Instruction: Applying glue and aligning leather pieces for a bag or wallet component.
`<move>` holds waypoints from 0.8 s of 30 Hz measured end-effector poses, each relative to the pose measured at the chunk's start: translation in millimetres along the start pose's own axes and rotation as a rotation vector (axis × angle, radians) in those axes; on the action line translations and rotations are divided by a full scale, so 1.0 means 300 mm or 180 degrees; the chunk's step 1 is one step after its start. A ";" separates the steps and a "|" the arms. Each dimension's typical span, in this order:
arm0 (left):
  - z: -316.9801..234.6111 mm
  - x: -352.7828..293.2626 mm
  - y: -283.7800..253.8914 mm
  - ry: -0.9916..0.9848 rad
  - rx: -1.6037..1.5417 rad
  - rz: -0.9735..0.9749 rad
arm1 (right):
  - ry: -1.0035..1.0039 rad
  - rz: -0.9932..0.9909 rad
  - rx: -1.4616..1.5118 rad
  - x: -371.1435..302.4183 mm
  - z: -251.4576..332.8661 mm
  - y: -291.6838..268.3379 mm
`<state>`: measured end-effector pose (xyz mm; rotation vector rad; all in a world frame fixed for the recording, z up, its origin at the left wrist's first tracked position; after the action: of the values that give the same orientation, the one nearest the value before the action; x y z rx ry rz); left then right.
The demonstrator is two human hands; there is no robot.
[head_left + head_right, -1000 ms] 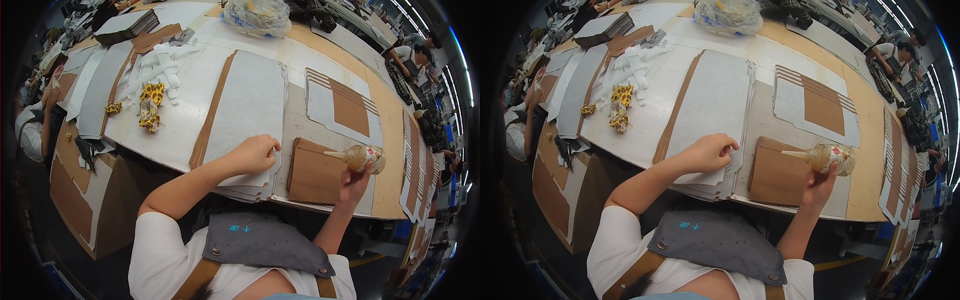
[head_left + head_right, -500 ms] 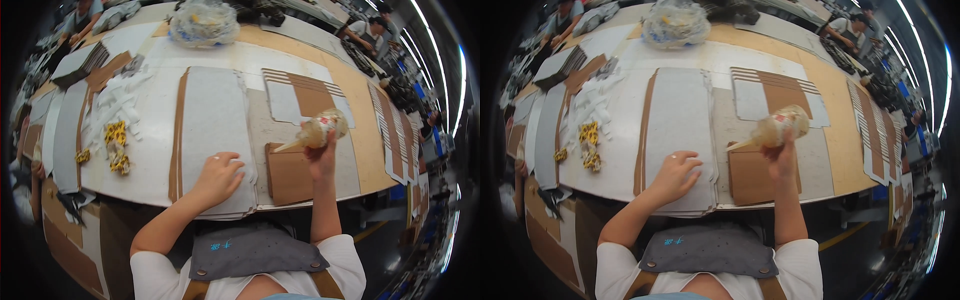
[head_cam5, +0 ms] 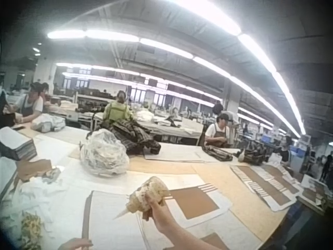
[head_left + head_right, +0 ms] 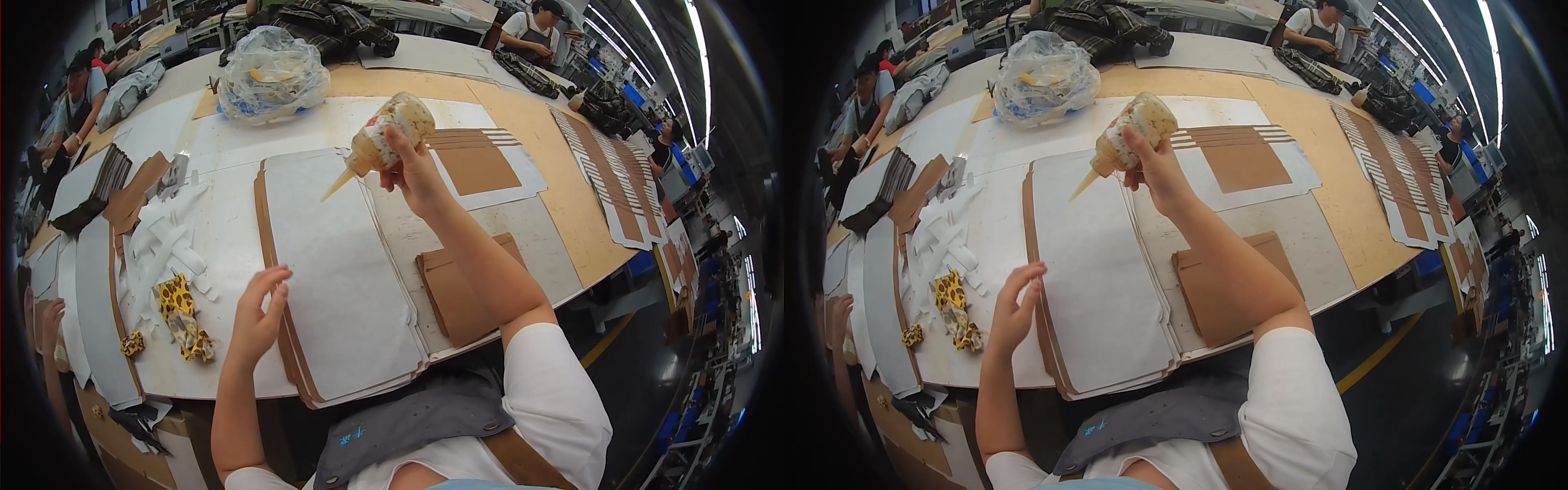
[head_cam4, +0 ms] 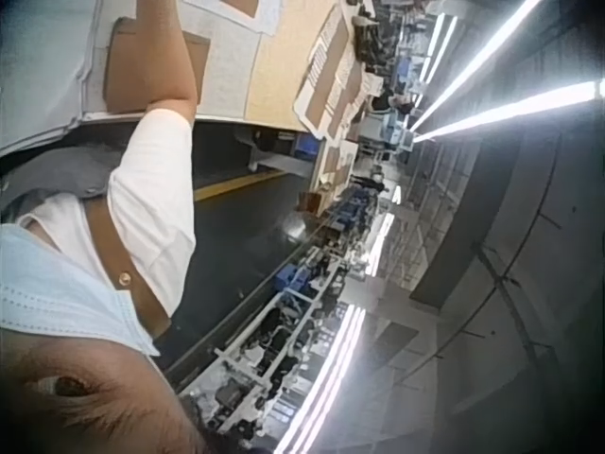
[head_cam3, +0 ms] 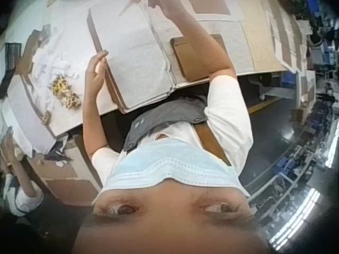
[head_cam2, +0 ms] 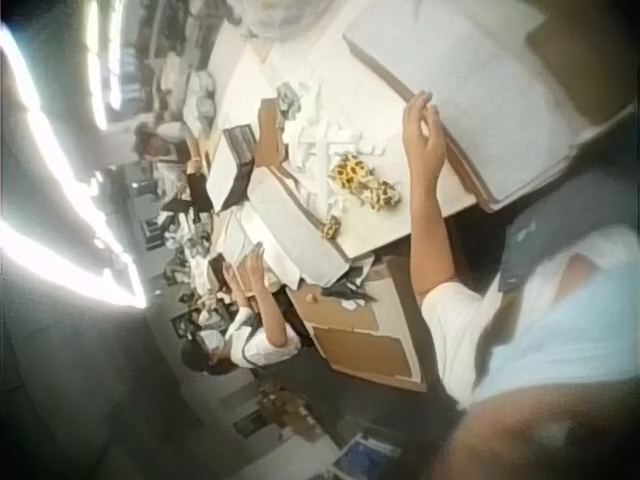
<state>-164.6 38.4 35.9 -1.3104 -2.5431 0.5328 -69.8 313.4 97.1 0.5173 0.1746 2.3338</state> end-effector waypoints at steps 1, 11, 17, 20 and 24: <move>0.028 0.036 0.002 0.0004 -0.0009 0.0016 | -0.0105 0.0163 -0.0060 0.036 -0.019 0.009; 0.187 0.122 0.056 -0.0129 0.1643 -0.0542 | 0.0287 0.0283 0.0004 0.192 -0.206 0.172; 0.186 0.142 0.008 -0.0330 0.0536 -0.0869 | 0.0360 0.0260 -0.0410 0.271 -0.294 0.203; 0.194 0.147 -0.005 -0.0528 -0.0079 -0.0905 | 0.0341 0.0331 -0.0555 0.300 -0.338 0.211; 0.219 0.135 -0.024 -0.1466 -0.1629 -0.0391 | 0.0360 0.0404 -0.0578 0.320 -0.391 0.246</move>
<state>-217.2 53.8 -19.2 -1.2762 -3.2771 0.1693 -227.8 328.6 40.5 0.3149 -0.0184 2.4742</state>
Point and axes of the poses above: each hand's wrist, its own x-axis towards the middle knuckle, its own y-axis out of the palm, z = x × y, the point moved 3 cm from there along x, towards the middle knuckle, and after that the axes turned 13 degrees about -y, right-handed, at the moved point
